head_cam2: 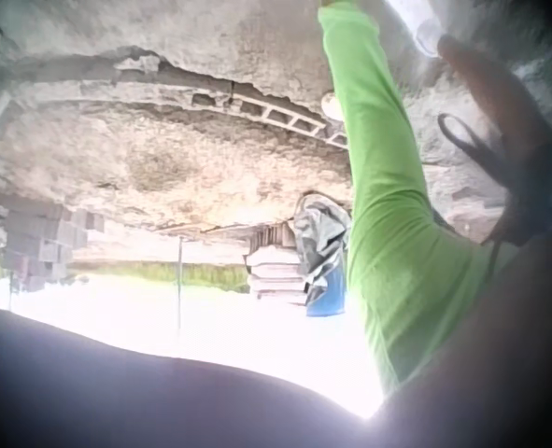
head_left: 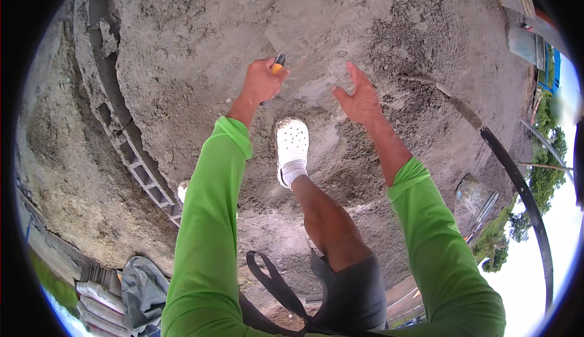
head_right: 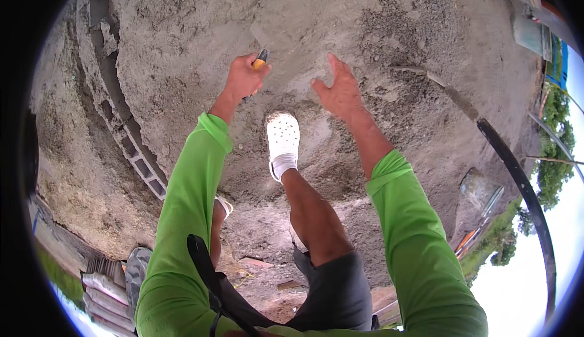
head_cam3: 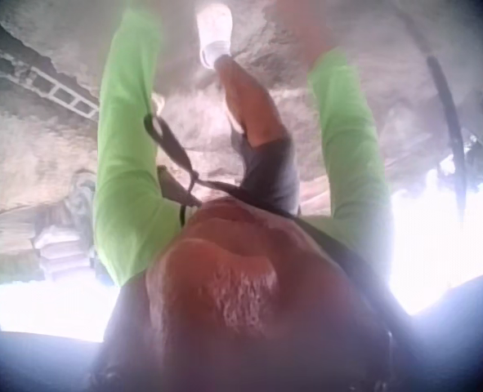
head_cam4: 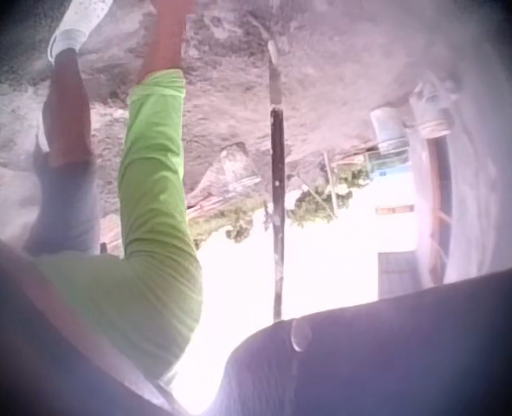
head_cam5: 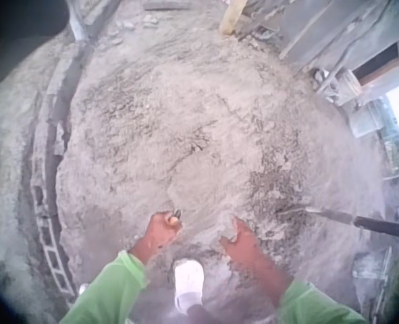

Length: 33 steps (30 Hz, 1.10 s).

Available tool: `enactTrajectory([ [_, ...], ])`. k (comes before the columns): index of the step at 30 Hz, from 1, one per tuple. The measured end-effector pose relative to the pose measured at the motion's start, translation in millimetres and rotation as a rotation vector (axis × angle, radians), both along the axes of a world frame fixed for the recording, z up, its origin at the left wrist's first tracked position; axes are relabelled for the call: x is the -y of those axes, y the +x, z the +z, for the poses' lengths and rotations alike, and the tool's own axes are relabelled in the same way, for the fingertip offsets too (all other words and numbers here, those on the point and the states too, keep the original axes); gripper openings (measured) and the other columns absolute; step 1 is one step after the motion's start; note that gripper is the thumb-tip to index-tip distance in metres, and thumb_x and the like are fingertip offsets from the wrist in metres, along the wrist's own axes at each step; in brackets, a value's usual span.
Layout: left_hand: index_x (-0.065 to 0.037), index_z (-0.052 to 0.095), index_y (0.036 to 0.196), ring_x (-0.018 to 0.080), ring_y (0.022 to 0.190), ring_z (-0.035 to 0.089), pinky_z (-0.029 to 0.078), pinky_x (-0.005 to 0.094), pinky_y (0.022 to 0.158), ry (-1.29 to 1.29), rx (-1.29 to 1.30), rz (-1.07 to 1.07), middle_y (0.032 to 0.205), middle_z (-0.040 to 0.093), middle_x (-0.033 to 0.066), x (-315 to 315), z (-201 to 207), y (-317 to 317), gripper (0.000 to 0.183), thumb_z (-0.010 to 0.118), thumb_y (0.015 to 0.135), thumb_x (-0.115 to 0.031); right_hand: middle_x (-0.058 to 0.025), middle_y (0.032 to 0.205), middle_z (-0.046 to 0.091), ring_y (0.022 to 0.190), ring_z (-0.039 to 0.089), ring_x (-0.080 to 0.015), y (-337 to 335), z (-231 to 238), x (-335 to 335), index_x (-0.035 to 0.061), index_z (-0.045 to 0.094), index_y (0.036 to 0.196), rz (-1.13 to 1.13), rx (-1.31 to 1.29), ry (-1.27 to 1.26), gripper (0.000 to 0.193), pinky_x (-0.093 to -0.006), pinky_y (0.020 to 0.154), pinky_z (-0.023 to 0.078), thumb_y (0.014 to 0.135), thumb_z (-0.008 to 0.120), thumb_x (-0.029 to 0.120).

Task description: Laying and smoothing concrete/mortar around a metal pole footing using a trowel.

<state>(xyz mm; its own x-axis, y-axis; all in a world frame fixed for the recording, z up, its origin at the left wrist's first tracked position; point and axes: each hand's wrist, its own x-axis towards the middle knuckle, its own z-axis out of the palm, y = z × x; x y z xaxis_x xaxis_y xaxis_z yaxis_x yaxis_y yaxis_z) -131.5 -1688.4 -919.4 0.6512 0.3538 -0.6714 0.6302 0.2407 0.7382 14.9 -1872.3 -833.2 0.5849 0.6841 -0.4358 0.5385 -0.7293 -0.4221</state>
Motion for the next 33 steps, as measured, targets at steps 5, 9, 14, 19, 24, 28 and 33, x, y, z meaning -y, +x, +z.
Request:
enactTrajectory([
  [5,0.001,0.059,0.082,0.0083,0.051,0.048,0.041,0.0282,0.046,-0.065,0.106,0.195,0.058,0.053,0.0029,-12,28,-88,0.019,0.069,0.079,-0.015,-0.0198,0.130,0.053,0.117,0.053,-0.0301,-29,-48,-32,-0.0015,0.043,0.133,-0.237,-0.327,-0.212,0.064,-0.0348,0.101,0.040,0.082,0.065,0.029],
  [9,0.001,0.061,0.088,0.0071,0.053,0.046,0.042,0.0271,0.049,-0.052,-0.018,0.317,0.061,0.051,0.0004,-24,93,-184,0.019,0.070,0.080,-0.014,-0.0178,0.125,0.057,0.110,0.058,-0.0266,-57,-50,-54,-0.0004,0.046,0.131,-0.085,-0.375,-0.299,0.058,-0.0329,0.095,0.044,0.082,0.063,0.027],
  [14,0.000,0.062,0.093,0.0115,0.052,0.048,0.044,0.0295,0.051,0.114,-0.183,0.487,0.060,0.051,0.0020,-49,140,-344,0.023,0.066,0.084,-0.021,-0.0182,0.121,0.060,0.107,0.060,-0.0262,-138,-46,-88,0.0000,0.049,0.129,0.089,-0.422,-0.350,0.056,-0.0323,0.093,0.045,0.082,0.063,0.026],
  [19,0.002,0.055,0.081,0.0406,0.066,0.061,0.048,0.0442,0.061,0.629,-0.570,0.364,0.067,0.058,0.0244,-102,129,-436,0.024,0.055,0.080,-0.021,-0.0186,0.118,0.061,0.105,0.062,-0.0258,-199,-45,-116,-0.0004,0.049,0.129,0.171,-0.551,-0.387,0.056,-0.0327,0.091,0.047,0.082,0.064,0.025],
  [24,0.002,0.055,0.085,0.0436,0.076,0.060,0.048,0.0500,0.071,0.805,-0.738,0.299,0.075,0.060,0.0268,-123,61,-490,0.021,0.056,0.076,-0.017,-0.0176,0.119,0.061,0.107,0.060,-0.0244,-249,-50,-162,0.0003,0.049,0.128,0.168,-0.567,-0.305,0.053,-0.0328,0.091,0.047,0.083,0.064,0.024],
  [28,0.001,0.052,0.090,0.0440,0.079,0.061,0.048,0.0505,0.071,0.625,-0.724,0.520,0.079,0.061,0.0275,-73,68,-494,0.021,0.056,0.075,-0.014,-0.0177,0.117,0.061,0.104,0.061,-0.0258,-271,-20,-164,0.0001,0.049,0.127,0.188,-0.587,-0.233,0.051,-0.0334,0.089,0.048,0.084,0.063,0.022],
  [33,-0.002,0.056,0.080,0.0194,0.051,0.057,0.048,0.0319,0.046,-0.172,-0.206,1.381,0.064,0.057,0.0093,-40,46,-496,0.007,0.057,0.080,-0.009,-0.0170,0.115,0.061,0.101,0.061,-0.0225,-342,64,-98,-0.0002,0.047,0.127,0.011,-0.952,-0.306,0.047,-0.0323,0.085,0.049,0.087,0.064,0.016],
])
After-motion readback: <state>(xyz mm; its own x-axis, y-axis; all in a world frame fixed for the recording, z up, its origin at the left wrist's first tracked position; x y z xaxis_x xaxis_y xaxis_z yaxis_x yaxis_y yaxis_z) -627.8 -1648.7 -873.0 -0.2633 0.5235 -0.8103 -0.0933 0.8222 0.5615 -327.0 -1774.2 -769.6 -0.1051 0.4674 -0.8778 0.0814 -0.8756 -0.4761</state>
